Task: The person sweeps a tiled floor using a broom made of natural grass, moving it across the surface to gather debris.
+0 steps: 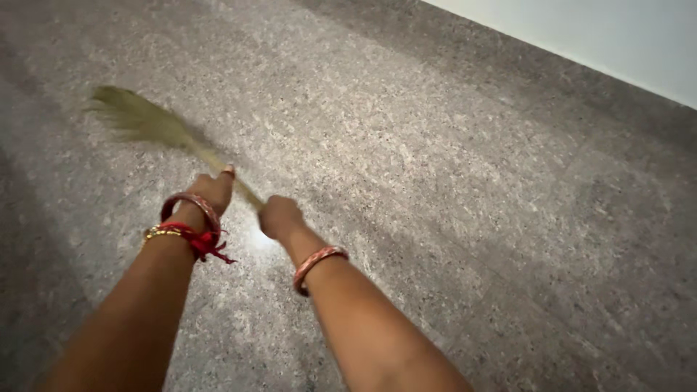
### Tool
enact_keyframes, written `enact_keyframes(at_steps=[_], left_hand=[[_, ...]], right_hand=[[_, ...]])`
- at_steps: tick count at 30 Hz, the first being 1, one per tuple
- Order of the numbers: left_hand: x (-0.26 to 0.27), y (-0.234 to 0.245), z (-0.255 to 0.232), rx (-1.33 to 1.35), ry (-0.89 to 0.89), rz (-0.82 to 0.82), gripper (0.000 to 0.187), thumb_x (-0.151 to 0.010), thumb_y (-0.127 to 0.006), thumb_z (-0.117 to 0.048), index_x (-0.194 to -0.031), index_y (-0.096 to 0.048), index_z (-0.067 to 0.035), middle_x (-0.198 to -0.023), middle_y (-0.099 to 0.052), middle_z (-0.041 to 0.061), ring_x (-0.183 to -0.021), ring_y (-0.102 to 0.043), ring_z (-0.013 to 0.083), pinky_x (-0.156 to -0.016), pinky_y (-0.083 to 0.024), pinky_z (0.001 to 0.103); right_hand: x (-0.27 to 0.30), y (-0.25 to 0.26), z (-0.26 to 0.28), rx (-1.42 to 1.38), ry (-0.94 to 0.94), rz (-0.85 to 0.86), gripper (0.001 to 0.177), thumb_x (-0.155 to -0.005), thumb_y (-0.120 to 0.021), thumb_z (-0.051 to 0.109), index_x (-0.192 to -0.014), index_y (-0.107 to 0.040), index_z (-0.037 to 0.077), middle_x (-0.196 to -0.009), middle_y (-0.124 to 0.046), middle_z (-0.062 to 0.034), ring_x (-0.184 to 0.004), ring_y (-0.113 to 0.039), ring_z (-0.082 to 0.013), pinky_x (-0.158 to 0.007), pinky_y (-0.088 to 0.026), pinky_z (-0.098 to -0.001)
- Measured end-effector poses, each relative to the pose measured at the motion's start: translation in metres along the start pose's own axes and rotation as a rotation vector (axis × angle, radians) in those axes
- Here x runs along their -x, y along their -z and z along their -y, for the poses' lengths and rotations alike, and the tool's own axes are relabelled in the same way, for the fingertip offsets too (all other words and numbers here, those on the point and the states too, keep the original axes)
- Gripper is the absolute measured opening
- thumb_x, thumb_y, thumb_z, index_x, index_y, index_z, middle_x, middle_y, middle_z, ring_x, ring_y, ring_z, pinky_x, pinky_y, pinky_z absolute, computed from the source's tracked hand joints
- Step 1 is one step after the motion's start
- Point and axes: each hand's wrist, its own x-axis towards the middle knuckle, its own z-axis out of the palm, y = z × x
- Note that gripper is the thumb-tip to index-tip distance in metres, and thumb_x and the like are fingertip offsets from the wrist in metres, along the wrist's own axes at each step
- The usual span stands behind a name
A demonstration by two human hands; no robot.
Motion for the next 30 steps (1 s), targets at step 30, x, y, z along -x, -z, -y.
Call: enact_keyframes(at_steps=[30], left_hand=[[0.007,0.025,-0.043,-0.1,0.108,-0.01,0.089,-0.102,-0.031,-0.066,-0.146,-0.048,0.01,-0.15,-0.044,0.039,-0.146,-0.037,0.0529,-0.12,-0.029,0.057]], right_hand=[[0.024,0.075,0.006,-0.593,-0.08,-0.115,0.034,-0.096,-0.061,0.033,-0.105,-0.069,0.001,-0.09,-0.074,-0.0228,-0.065,-0.072,-0.0359,-0.058,-0.06,-0.0461]])
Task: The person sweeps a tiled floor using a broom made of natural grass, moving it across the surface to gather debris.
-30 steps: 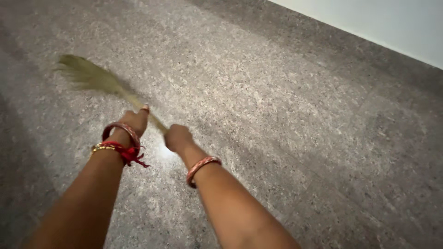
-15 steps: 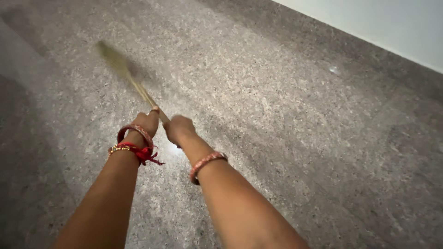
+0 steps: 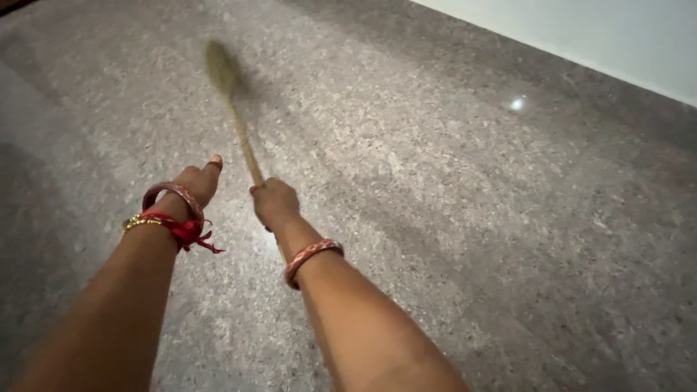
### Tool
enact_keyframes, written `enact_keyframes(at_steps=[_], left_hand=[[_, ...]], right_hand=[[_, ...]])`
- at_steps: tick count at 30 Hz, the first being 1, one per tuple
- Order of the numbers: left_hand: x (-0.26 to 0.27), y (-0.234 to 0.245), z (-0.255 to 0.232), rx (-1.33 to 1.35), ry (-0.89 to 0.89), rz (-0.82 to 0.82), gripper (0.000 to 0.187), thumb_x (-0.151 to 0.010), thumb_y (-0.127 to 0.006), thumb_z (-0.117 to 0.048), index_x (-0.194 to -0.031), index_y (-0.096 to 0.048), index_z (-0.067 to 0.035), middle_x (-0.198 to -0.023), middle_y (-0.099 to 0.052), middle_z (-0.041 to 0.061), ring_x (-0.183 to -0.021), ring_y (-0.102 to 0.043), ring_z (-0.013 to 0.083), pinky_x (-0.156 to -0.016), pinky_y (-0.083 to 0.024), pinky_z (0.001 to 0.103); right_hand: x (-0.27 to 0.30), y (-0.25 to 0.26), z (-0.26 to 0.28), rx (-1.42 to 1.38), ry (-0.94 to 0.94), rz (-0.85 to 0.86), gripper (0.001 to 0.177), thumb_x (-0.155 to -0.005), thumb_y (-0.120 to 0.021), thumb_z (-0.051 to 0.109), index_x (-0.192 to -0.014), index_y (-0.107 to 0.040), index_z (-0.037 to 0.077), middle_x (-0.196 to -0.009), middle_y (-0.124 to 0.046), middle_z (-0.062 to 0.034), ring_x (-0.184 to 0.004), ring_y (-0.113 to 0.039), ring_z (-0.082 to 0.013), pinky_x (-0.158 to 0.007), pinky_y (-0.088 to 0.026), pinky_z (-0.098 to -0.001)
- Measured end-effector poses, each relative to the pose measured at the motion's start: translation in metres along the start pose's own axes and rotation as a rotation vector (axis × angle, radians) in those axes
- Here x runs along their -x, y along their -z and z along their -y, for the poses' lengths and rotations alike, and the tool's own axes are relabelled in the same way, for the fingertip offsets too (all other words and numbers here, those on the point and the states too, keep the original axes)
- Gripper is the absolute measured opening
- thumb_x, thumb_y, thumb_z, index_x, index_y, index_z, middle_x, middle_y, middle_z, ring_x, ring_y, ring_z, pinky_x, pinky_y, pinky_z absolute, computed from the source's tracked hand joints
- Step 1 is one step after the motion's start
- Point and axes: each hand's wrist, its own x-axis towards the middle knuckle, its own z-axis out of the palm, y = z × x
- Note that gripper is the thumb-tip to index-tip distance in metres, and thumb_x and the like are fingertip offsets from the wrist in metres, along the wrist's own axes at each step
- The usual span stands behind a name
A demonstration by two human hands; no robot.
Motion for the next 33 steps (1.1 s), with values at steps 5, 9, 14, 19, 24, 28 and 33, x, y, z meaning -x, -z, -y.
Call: enact_keyframes(at_steps=[5,9,14,19,24,28,33], left_hand=[[0.004,0.013,-0.024,-0.113,-0.053,-0.005,0.091,-0.104,-0.029,-0.067,-0.143,-0.054,0.011,-0.149,-0.048,0.039,-0.145,-0.039,0.0533,-0.121,-0.031,0.056],[0.021,0.028,-0.039,-0.11,-0.058,0.006,0.091,-0.101,-0.03,-0.069,-0.145,-0.05,0.008,-0.152,-0.043,0.036,-0.146,-0.036,0.0499,-0.12,-0.03,0.055],[0.035,0.038,-0.05,-0.107,-0.095,0.021,0.092,-0.102,-0.029,-0.068,-0.147,-0.049,0.009,-0.153,-0.044,0.035,-0.148,-0.037,0.0487,-0.122,-0.029,0.054],[0.025,0.016,-0.045,-0.131,-0.123,0.062,0.09,-0.103,-0.027,-0.067,-0.151,-0.042,0.008,-0.157,-0.038,0.033,-0.15,-0.033,0.0469,-0.123,-0.026,0.054],[0.004,-0.02,-0.04,-0.011,-0.085,0.09,0.088,-0.1,-0.035,-0.066,-0.15,-0.041,0.006,-0.154,-0.039,0.036,-0.146,-0.035,0.0512,-0.119,-0.029,0.056],[-0.011,-0.048,-0.038,0.047,-0.128,0.143,0.09,-0.101,-0.035,-0.066,-0.146,-0.048,0.011,-0.146,-0.053,0.037,-0.139,-0.048,0.0523,-0.117,-0.037,0.055],[-0.023,-0.072,-0.045,0.106,-0.196,0.166,0.086,-0.099,-0.04,-0.064,-0.141,-0.05,0.01,-0.137,-0.056,0.037,-0.132,-0.051,0.0539,-0.112,-0.039,0.054]], right_hand=[[-0.012,-0.004,0.001,0.479,-0.024,0.265,0.029,-0.09,-0.063,0.018,-0.109,-0.077,0.001,-0.095,-0.082,-0.0213,-0.081,-0.079,-0.0286,-0.079,-0.061,-0.0393],[-0.008,0.006,-0.004,0.532,-0.056,0.233,0.034,-0.09,-0.064,0.019,-0.122,-0.071,0.007,-0.12,-0.068,-0.0227,-0.111,-0.066,-0.0366,-0.094,-0.055,-0.0419],[0.008,0.04,-0.01,0.484,0.013,0.139,0.033,-0.094,-0.059,0.021,-0.121,-0.071,0.006,-0.121,-0.07,-0.0213,-0.112,-0.069,-0.0372,-0.096,-0.055,-0.046],[0.019,0.072,-0.012,0.462,-0.024,0.188,0.034,-0.096,-0.054,0.023,-0.114,-0.073,0.001,-0.112,-0.075,-0.0239,-0.101,-0.076,-0.0375,-0.089,-0.06,-0.047],[0.015,0.08,-0.011,0.675,0.024,0.258,0.033,-0.092,-0.056,0.016,-0.113,-0.074,-0.001,-0.112,-0.074,-0.0277,-0.103,-0.074,-0.038,-0.09,-0.059,-0.0448],[0.029,0.087,0.003,0.659,0.025,0.197,0.035,-0.095,-0.061,0.026,-0.12,-0.069,0.002,-0.119,-0.068,-0.0267,-0.109,-0.068,-0.0399,-0.092,-0.055,-0.0461],[0.036,0.085,0.009,0.704,0.04,0.153,0.036,-0.098,-0.06,0.034,-0.119,-0.071,0.007,-0.12,-0.069,-0.0231,-0.111,-0.067,-0.0388,-0.093,-0.054,-0.0471]])
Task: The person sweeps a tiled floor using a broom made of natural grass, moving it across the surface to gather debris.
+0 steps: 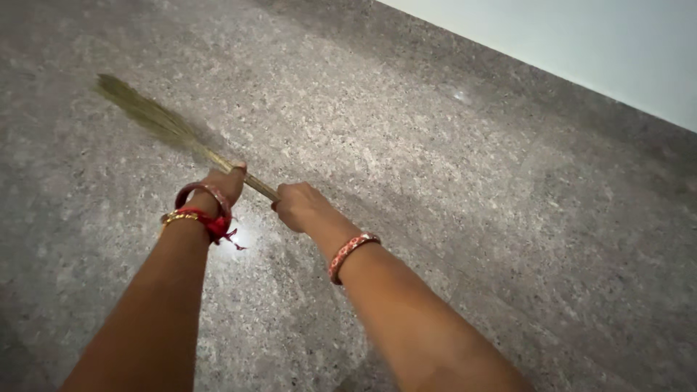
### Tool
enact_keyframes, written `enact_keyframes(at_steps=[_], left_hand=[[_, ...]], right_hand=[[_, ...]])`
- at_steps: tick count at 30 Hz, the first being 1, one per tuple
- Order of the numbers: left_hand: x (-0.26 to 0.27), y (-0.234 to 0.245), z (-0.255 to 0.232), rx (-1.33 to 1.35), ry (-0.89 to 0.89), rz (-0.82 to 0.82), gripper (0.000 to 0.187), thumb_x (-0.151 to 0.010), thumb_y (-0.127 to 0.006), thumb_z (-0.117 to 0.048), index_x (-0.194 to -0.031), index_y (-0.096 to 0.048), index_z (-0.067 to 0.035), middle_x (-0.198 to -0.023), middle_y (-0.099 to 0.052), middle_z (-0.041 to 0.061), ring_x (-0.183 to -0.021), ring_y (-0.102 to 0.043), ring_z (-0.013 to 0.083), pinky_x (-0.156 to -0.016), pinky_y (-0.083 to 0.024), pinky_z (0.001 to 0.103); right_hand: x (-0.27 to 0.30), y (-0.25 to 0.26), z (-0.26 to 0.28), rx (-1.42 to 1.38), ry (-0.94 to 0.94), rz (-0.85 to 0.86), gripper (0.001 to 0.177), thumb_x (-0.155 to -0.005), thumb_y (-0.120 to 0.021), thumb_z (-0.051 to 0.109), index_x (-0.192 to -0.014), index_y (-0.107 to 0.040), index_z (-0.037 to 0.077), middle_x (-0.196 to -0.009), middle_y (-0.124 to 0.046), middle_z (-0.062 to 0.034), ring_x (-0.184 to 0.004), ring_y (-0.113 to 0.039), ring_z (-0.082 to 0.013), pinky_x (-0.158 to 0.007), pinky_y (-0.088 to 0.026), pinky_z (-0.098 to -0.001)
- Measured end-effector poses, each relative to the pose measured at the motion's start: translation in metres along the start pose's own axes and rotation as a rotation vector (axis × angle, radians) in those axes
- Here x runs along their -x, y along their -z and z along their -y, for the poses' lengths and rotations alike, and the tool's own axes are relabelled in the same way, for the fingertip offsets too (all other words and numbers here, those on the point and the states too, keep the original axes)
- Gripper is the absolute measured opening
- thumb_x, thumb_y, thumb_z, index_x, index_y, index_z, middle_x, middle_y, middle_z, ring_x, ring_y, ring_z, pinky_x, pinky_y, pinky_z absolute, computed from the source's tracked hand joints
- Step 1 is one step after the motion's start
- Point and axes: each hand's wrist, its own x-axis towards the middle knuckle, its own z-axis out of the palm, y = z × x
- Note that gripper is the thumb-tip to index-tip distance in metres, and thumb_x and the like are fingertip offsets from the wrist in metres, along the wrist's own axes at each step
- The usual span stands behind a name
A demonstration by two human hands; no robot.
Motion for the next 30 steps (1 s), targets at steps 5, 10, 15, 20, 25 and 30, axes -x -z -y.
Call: enact_keyframes(at_steps=[5,10,15,20,25,30], left_hand=[[-0.014,-0.009,-0.02,0.005,-0.094,0.023,0.082,-0.102,-0.038,-0.061,-0.129,-0.06,0.013,-0.129,-0.062,0.038,-0.127,-0.056,0.0542,-0.109,-0.041,0.055],[-0.012,-0.001,-0.042,0.085,-0.042,0.093,0.078,-0.099,-0.042,-0.06,-0.123,-0.064,0.011,-0.123,-0.068,0.035,-0.122,-0.063,0.0518,-0.107,-0.045,0.056],[-0.01,0.023,-0.035,0.186,-0.036,-0.029,0.077,-0.098,-0.048,-0.058,-0.133,-0.057,0.01,-0.127,-0.065,0.035,-0.124,-0.062,0.0521,-0.105,-0.048,0.056],[-0.036,0.027,-0.012,0.123,0.016,-0.023,0.079,-0.098,-0.049,-0.059,-0.141,-0.049,0.006,-0.139,-0.056,0.033,-0.131,-0.053,0.0513,-0.11,-0.042,0.057],[-0.067,0.02,0.018,0.124,0.027,-0.038,0.084,-0.1,-0.048,-0.059,-0.143,-0.043,0.013,-0.138,-0.056,0.037,-0.13,-0.054,0.0513,-0.11,-0.043,0.056],[-0.049,0.029,0.038,0.332,0.128,-0.252,0.075,-0.098,-0.056,-0.053,-0.139,-0.045,0.01,-0.14,-0.054,0.034,-0.126,-0.056,0.0503,-0.105,-0.047,0.054]], right_hand=[[-0.009,-0.004,-0.004,0.104,-0.02,-0.043,0.03,-0.095,-0.059,0.018,-0.122,-0.068,0.009,-0.119,-0.069,-0.0219,-0.112,-0.068,-0.0385,-0.091,-0.055,-0.047],[-0.014,0.005,0.006,0.066,-0.021,-0.105,0.027,-0.101,-0.054,0.024,-0.12,-0.066,0.008,-0.114,-0.07,-0.0235,-0.105,-0.068,-0.0406,-0.086,-0.055,-0.0503],[-0.045,-0.033,0.01,0.044,0.097,-0.042,0.027,-0.101,-0.052,0.027,-0.118,-0.064,0.009,-0.104,-0.071,-0.0248,-0.095,-0.07,-0.0415,-0.081,-0.055,-0.0502],[-0.069,-0.078,-0.005,0.069,0.112,-0.025,0.028,-0.098,-0.056,0.027,-0.114,-0.071,0.009,-0.099,-0.074,-0.0212,-0.09,-0.07,-0.0388,-0.08,-0.054,-0.0502],[-0.069,-0.076,0.005,-0.172,-0.099,-0.186,0.03,-0.1,-0.049,0.02,-0.116,-0.073,0.012,-0.101,-0.074,-0.0191,-0.086,-0.073,-0.034,-0.079,-0.058,-0.048],[-0.064,-0.09,0.055,-0.386,-0.159,-0.137,0.03,-0.102,-0.045,0.019,-0.125,-0.063,0.011,-0.097,-0.074,-0.0205,-0.08,-0.075,-0.0345,-0.07,-0.064,-0.0465]])
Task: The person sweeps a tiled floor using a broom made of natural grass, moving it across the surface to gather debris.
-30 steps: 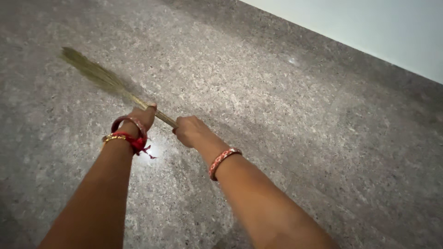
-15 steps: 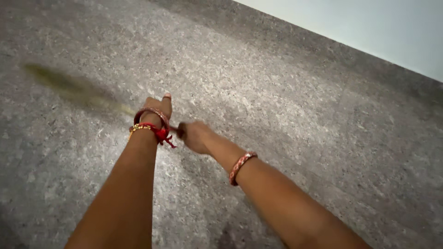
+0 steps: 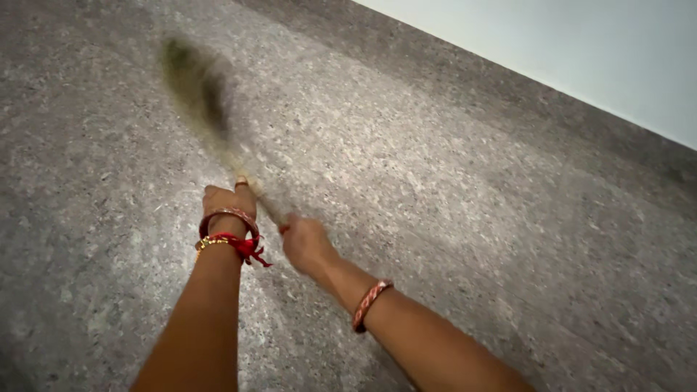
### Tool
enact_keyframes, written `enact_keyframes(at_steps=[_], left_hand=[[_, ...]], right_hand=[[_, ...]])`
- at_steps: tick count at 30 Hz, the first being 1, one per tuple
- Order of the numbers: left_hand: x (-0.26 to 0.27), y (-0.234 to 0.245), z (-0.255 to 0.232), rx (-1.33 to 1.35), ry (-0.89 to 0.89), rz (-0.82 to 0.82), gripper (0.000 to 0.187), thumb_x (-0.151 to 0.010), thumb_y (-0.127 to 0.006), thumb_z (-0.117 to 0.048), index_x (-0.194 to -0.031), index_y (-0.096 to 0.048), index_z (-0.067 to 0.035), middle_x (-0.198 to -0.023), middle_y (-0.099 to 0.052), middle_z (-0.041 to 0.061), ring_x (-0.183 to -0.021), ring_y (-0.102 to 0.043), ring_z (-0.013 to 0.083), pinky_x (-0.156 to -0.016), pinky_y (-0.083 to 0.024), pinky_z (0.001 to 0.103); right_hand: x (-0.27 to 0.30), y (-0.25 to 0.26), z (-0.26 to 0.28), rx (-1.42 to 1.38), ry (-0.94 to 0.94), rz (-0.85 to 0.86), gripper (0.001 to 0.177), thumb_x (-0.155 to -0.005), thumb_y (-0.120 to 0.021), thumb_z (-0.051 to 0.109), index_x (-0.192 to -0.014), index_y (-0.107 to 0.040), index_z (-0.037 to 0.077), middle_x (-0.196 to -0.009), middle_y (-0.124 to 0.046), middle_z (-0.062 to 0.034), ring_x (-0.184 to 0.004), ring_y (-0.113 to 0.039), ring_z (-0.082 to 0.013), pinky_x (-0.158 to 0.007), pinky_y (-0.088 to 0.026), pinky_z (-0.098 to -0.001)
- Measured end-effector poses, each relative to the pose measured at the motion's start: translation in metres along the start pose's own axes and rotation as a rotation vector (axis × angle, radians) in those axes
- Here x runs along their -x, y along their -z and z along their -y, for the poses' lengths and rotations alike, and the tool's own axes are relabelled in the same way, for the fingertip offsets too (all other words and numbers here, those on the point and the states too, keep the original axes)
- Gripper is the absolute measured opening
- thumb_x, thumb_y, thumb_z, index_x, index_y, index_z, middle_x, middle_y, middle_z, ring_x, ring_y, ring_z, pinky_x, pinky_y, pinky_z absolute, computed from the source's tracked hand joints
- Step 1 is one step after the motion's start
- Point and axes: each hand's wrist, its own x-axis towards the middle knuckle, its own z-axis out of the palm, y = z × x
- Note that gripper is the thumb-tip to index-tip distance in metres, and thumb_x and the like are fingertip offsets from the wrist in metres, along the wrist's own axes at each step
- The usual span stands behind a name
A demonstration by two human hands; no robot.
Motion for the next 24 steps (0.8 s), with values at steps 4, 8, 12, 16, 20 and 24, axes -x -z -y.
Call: enact_keyframes(at_steps=[4,8,12,16,20,24], left_hand=[[0.001,-0.002,0.005,0.029,0.046,-0.13,0.074,-0.096,-0.06,-0.05,-0.141,-0.045,0.007,-0.144,-0.051,0.032,-0.13,-0.054,0.0486,-0.108,-0.045,0.053],[-0.015,-0.015,0.022,0.013,0.004,-0.18,0.08,-0.095,-0.061,-0.052,-0.142,-0.037,0.007,-0.146,-0.045,0.031,-0.133,-0.048,0.0467,-0.109,-0.041,0.053],[-0.026,-0.011,0.038,0.003,-0.015,-0.194,0.078,-0.095,-0.062,-0.051,-0.139,-0.038,0.008,-0.144,-0.044,0.029,-0.133,-0.045,0.0453,-0.107,-0.041,0.054],[-0.02,-0.009,0.043,-0.033,-0.005,-0.177,0.078,-0.095,-0.06,-0.051,-0.141,-0.037,0.007,-0.143,-0.046,0.028,-0.134,-0.046,0.0432,-0.109,-0.041,0.053],[-0.018,-0.023,0.037,0.012,-0.029,-0.134,0.076,-0.097,-0.06,-0.049,-0.142,-0.038,0.009,-0.144,-0.046,0.03,-0.135,-0.046,0.0453,-0.112,-0.04,0.052],[-0.02,-0.039,0.04,0.034,-0.09,-0.09,0.076,-0.096,-0.059,-0.047,-0.143,-0.036,0.008,-0.144,-0.045,0.031,-0.135,-0.044,0.0461,-0.111,-0.039,0.051]], right_hand=[[-0.008,-0.02,-0.004,0.225,0.422,0.097,0.025,-0.099,-0.055,0.018,-0.113,-0.071,0.004,-0.099,-0.074,-0.0246,-0.087,-0.07,-0.0401,-0.076,-0.054,-0.0492],[-0.035,-0.022,-0.016,0.416,0.251,0.206,0.024,-0.101,-0.056,0.024,-0.109,-0.072,0.008,-0.104,-0.072,-0.0216,-0.091,-0.067,-0.0398,-0.078,-0.052,-0.0504],[-0.07,-0.017,-0.042,0.176,0.017,0.073,0.023,-0.099,-0.054,0.018,-0.113,-0.072,0.016,-0.103,-0.076,-0.0153,-0.086,-0.071,-0.0334,-0.075,-0.057,-0.0447],[-0.097,-0.053,-0.052,-0.603,-0.099,-0.029,0.029,-0.107,-0.051,0.021,-0.111,-0.073,0.001,-0.092,-0.072,-0.0226,-0.064,-0.056,-0.0245,-0.055,-0.046,-0.0416],[-0.101,-0.072,-0.045,0.155,0.733,-0.371,0.049,-0.105,-0.044,0.019,-0.148,-0.066,0.006,-0.103,-0.069,-0.0306,-0.062,-0.067,-0.0192,-0.063,-0.058,-0.0392],[-0.106,-0.049,-0.026,0.06,-0.067,-0.004,0.042,-0.109,-0.043,0.031,-0.111,-0.069,-0.002,-0.087,-0.07,-0.0152,-0.066,-0.067,-0.0238,-0.059,-0.058,-0.0407]])
